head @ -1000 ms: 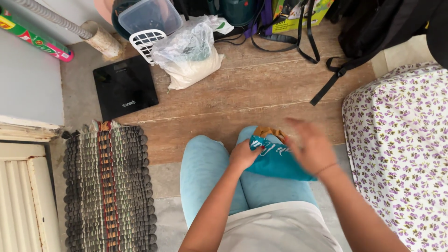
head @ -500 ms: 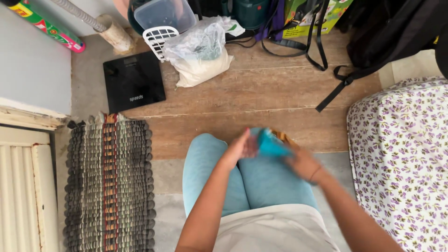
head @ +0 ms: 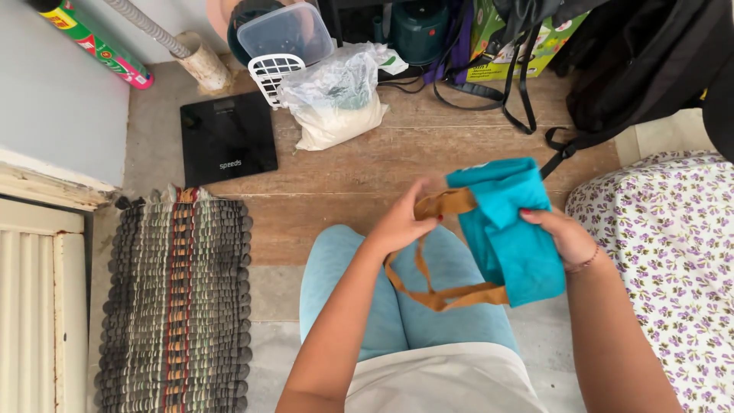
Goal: The person sits on the floor and folds three reusable shopping bags one by one. They first fold a teal bag, then a black bag, and finally a white bag with green handles, stacking each folded bag on their lap.
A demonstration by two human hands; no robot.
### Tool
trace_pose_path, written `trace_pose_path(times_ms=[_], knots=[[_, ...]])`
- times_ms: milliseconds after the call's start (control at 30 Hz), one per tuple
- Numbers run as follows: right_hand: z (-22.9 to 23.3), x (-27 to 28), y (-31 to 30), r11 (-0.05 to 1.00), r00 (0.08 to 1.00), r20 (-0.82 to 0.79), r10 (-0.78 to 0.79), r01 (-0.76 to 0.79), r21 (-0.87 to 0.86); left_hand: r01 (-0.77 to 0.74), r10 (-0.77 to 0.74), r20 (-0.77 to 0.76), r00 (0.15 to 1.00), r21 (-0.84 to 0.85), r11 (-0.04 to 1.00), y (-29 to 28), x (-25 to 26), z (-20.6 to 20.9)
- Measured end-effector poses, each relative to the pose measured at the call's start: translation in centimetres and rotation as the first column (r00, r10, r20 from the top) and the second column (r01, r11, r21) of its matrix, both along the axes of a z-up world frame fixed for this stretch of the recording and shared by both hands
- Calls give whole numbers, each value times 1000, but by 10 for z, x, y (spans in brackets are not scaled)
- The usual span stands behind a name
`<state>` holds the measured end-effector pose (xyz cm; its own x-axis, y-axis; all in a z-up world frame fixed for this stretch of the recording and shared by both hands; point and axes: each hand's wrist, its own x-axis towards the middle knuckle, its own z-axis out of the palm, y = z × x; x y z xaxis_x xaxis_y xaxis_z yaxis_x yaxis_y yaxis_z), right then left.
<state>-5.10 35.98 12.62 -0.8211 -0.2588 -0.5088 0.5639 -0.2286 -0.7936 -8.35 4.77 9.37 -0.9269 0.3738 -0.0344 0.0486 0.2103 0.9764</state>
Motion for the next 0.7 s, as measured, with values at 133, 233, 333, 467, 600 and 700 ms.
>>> trace_pose_path(times_ms=[133, 233, 333, 467, 600, 700], knots=[[7, -2, 13, 995, 995, -37, -95, 93, -32, 92, -199, 437, 877, 254, 963, -16, 7, -9], [5, -3, 27, 989, 986, -86, -145, 147, 11, 113, -272, 487, 830, 330, 937, -35, 17, -20], [0, -3, 39, 983, 978, -104, -180, 183, 21, 132, -289, 433, 854, 357, 925, -50, 24, -33], [-9, -2, 39, 977, 975, -56, -215, 215, 2, -141, -80, 473, 877, 414, 899, -50, 23, -53], [-20, 1, 23, 961, 963, 19, -268, 269, -58, -486, 36, 589, 807, 630, 606, -49, 17, -77], [-27, 10, 6, 945, 961, 36, -273, 275, -177, -434, 48, 485, 873, 729, 529, -39, 16, -118]])
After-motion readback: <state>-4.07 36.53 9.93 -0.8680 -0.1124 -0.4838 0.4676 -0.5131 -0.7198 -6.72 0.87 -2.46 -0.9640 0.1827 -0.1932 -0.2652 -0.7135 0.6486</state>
